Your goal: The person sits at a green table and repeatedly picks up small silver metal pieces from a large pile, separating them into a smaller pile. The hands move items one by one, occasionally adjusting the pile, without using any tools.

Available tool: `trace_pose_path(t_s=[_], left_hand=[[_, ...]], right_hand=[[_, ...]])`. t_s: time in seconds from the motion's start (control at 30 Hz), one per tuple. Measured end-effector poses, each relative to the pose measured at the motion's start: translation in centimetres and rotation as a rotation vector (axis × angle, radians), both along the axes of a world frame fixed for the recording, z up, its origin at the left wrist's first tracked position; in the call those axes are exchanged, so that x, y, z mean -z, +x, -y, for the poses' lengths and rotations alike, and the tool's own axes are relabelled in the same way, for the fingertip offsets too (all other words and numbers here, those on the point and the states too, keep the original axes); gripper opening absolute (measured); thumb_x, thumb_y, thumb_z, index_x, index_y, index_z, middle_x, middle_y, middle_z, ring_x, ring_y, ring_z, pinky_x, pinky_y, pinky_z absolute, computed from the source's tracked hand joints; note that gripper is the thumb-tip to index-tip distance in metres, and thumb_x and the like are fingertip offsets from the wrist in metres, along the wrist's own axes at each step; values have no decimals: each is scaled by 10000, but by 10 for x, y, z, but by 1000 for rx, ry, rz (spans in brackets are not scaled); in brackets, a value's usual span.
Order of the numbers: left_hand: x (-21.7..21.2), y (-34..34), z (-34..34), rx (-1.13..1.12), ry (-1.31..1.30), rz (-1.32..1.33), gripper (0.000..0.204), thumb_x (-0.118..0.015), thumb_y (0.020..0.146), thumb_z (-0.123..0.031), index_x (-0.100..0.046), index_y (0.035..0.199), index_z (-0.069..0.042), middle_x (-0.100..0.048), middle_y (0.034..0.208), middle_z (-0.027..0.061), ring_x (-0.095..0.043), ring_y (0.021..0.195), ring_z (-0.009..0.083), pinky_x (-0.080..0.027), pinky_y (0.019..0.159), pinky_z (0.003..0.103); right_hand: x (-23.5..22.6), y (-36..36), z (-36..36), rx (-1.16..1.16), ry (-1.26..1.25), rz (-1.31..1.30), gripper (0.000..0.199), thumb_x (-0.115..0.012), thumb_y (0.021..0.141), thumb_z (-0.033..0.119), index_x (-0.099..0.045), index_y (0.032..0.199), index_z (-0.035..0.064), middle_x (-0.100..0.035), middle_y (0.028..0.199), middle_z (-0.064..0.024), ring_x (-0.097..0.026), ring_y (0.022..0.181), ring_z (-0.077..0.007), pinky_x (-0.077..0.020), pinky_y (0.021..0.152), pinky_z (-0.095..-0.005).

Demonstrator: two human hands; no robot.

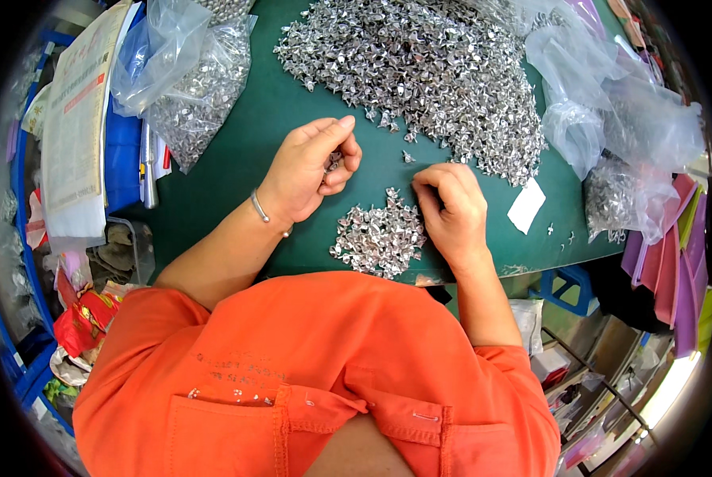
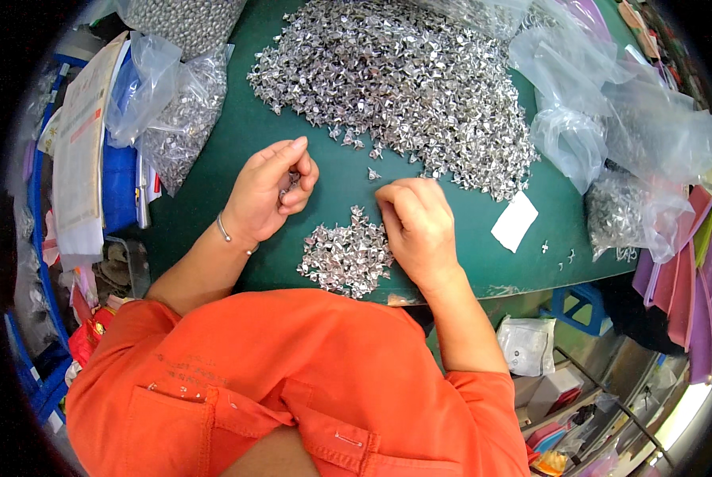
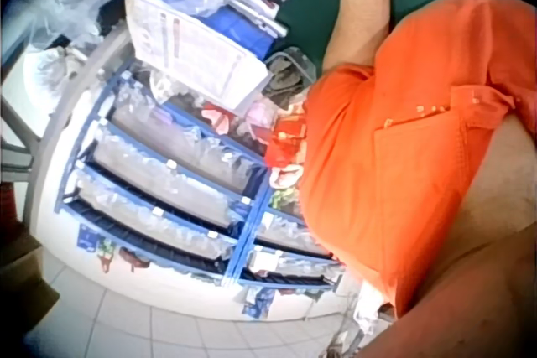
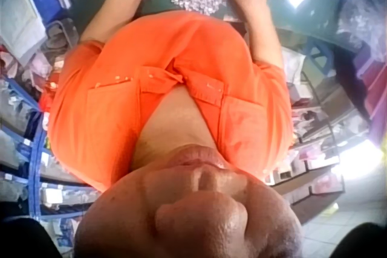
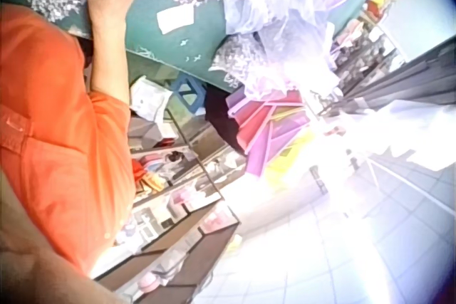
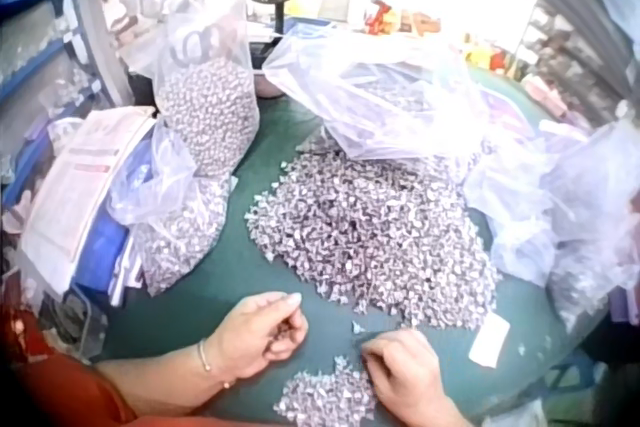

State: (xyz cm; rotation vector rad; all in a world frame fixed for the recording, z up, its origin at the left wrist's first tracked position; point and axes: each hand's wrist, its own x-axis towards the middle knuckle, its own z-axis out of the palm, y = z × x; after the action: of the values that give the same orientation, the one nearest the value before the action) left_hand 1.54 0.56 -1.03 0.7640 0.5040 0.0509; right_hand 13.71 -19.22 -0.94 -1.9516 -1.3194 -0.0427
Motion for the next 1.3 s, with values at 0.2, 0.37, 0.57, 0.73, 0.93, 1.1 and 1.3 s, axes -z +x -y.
trace_pose_path(t_s=[0.2, 0.37, 0.57, 0.73, 0.93, 1.1, 1.3], left_hand=[[1, 1, 1, -5, 12, -12, 314, -499, 1053, -300, -544, 827, -85, -583, 748, 55, -403, 515, 65, -290, 427, 203], [-1, 1, 1, -5, 21, -13, 314, -493, 1055, -289, -538, 823, -82, -580, 744, 60, -397, 511, 67, -291, 428, 207], [-1, 1, 2, -14, 19, -21, 317, -491, 1056, -288, -534, 821, -79, -578, 743, 61, -392, 509, 67, -287, 427, 209], [0, 0, 3, -11, 22, 3, 313, -492, 1055, -286, -536, 823, -81, -580, 747, 61, -393, 512, 67, -284, 428, 208], [1, 0, 5, -20, 62, -6, 310, -500, 1053, -288, -544, 828, -79, -583, 741, 58, -390, 499, 64, -283, 423, 205], [2, 1, 5, -12, 87, 12, 312, -503, 1053, -290, -548, 829, -78, -582, 739, 53, -394, 505, 61, -283, 423, 204], [2, 0, 7, -15, 112, 35, 311, -510, 1052, -292, -554, 832, -77, -581, 739, 48, -401, 513, 58, -287, 422, 201]], right_hand=[[0, 5, 8, 76, 4, -64, 170, -702, 780, -67, -652, 908, 32, -657, 908, -112, -630, 841, -315, -515, 750, -388], [-1, 12, 2, 192, 15, 60, 168, -716, 790, -28, -670, 938, 34, -678, 909, -118, -627, 841, -318, -506, 758, -388], [3, 9, 1, 122, -5, 138, 191, -776, 741, 5, -689, 902, 60, -679, 873, -71, -621, 821, -282, -502, 727, -372], [-5, -1, 11, 45, 72, -67, 106, -746, 787, -27, -700, 865, 29, -677, 877, -97, -654, 808, -286, -532, 715, -361], [-5, 3, 19, 149, 104, -116, 150, -703, 825, -48, -681, 962, 9, -685, 911, -137, -663, 826, -292, -534, 739, -353], [3, -5, 10, -4, 16, -21, 175, -740, 779, -34, -668, 925, 29, -699, 932, -99, -655, 857, -278, -528, 762, -351], [-21, -3, 16, -230, 25, -505, 116, -738, 791, -25, -671, 872, 23, -705, 881, -98, -671, 822, -275, -534, 746, -360]])
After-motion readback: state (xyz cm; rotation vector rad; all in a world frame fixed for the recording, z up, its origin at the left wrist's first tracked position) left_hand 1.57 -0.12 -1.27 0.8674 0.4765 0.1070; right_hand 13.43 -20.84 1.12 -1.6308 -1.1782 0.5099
